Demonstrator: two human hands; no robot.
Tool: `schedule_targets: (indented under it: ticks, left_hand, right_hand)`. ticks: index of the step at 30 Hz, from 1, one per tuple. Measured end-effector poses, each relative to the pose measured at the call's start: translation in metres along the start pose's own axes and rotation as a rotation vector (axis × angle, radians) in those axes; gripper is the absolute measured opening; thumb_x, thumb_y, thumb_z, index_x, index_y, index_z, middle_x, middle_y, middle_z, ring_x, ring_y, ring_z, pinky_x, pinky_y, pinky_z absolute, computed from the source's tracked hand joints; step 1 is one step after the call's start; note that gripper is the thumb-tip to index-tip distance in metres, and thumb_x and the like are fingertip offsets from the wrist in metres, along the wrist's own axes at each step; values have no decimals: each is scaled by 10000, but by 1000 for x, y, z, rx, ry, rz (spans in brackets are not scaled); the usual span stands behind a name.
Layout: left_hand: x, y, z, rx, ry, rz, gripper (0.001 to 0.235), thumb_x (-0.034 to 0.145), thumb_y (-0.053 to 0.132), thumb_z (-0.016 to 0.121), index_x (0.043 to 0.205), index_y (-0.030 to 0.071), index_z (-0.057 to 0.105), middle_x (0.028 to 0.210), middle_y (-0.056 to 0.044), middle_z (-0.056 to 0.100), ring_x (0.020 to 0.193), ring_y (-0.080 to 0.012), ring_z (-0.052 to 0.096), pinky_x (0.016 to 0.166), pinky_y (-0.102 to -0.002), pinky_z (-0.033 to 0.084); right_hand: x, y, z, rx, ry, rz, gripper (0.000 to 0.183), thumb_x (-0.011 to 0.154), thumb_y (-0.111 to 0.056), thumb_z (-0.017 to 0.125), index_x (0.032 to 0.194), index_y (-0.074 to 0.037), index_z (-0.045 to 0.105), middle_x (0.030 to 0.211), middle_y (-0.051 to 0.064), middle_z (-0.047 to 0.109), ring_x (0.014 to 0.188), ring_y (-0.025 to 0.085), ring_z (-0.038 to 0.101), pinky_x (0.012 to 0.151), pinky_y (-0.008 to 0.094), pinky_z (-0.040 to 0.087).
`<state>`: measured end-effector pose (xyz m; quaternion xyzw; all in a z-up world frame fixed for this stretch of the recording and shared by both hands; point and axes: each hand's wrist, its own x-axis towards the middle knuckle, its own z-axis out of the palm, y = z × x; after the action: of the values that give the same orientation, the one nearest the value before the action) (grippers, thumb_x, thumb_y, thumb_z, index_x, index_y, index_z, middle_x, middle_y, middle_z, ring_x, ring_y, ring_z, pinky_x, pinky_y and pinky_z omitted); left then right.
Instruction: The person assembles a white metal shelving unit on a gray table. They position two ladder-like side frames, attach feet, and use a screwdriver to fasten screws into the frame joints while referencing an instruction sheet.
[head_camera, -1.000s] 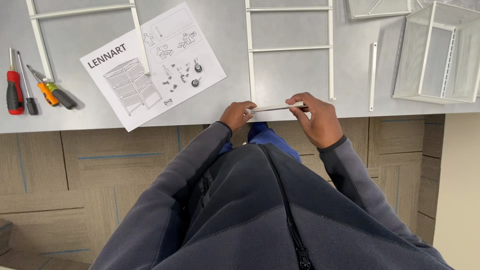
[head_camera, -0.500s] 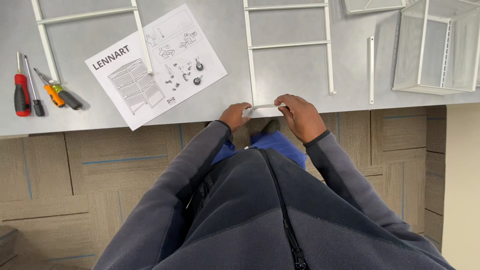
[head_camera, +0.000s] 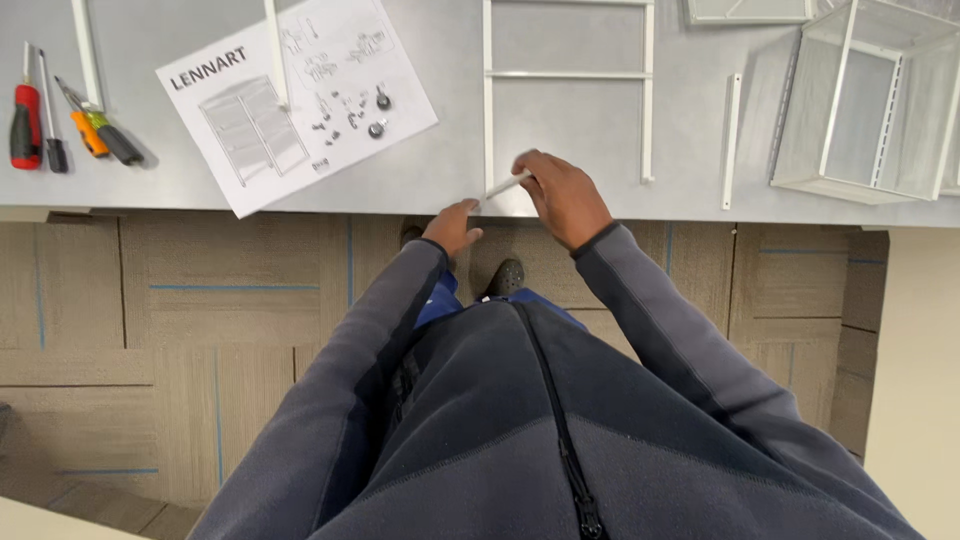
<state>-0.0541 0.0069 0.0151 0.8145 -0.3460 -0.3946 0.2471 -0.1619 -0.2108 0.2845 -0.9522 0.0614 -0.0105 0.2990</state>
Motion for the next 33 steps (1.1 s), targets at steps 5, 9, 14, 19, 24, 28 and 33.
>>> schedule_targets:
  ticks: [5, 9, 14, 19, 24, 28, 33]
  left_hand:
    - [-19, 26, 8, -59, 26, -68, 732, 1226, 274, 709, 1839, 92, 352, 1799, -209, 498, 1678, -406, 494, 1405, -616, 503]
    - [-34, 42, 0, -57, 34, -74, 720, 1238, 274, 697, 1835, 80, 347, 1795, -198, 506, 1691, -392, 475, 1410, -603, 510]
    - [-32, 38, -2, -126, 32, -99, 699, 1248, 235, 658, 1836, 78, 313, 1772, -250, 484, 1518, -429, 655, 1306, -624, 625]
    - [-44, 64, -12, -219, 45, -118, 718, 1250, 287, 629, 1847, 110, 274, 1803, -221, 450, 1526, -399, 656, 1315, -589, 634]
    - [-38, 104, -29, -350, 173, -124, 731, 1223, 290, 656, 1839, 137, 294, 1786, -222, 475, 1476, -400, 705, 1309, -572, 643]
    - [-13, 96, -33, -359, 357, -103, 460, 1246, 252, 665, 1677, 176, 521, 1601, -177, 617, 1365, -356, 776, 1210, -519, 699]
    - [-5, 85, -28, -365, 439, -55, 240, 1225, 315, 736, 1445, 222, 753, 1399, -111, 762, 1246, -322, 831, 1081, -511, 735]
  right_hand:
    - [-1, -2, 3, -6, -7, -39, 152, 1216, -118, 690, 1350, -184, 665, 1092, 148, 803, 1051, 472, 822, 834, 621, 664]
    - [9, 0, 10, -35, -65, -61, 139, 1224, -142, 671, 1354, -186, 646, 1104, 156, 800, 1052, 470, 825, 885, 630, 667]
    - [20, 1, 18, 7, -144, -40, 111, 1246, -162, 601, 1356, -157, 600, 1087, 225, 791, 1000, 539, 810, 850, 699, 643]
    - [24, -2, 18, 27, -138, -61, 109, 1244, -161, 609, 1348, -171, 575, 1093, 230, 785, 989, 549, 804, 839, 718, 640]
    - [35, 9, 36, -4, -73, -110, 141, 1249, -212, 616, 1379, -189, 569, 1071, 208, 779, 985, 522, 801, 823, 683, 660]
    - [28, 7, 29, 72, -71, -130, 391, 1235, -162, 653, 1582, -207, 478, 1266, 195, 799, 1133, 482, 806, 966, 655, 680]
    - [-9, 67, 20, 321, -50, 39, 793, 1207, -119, 755, 1832, -93, 269, 1535, 302, 733, 1284, 527, 752, 1119, 668, 654]
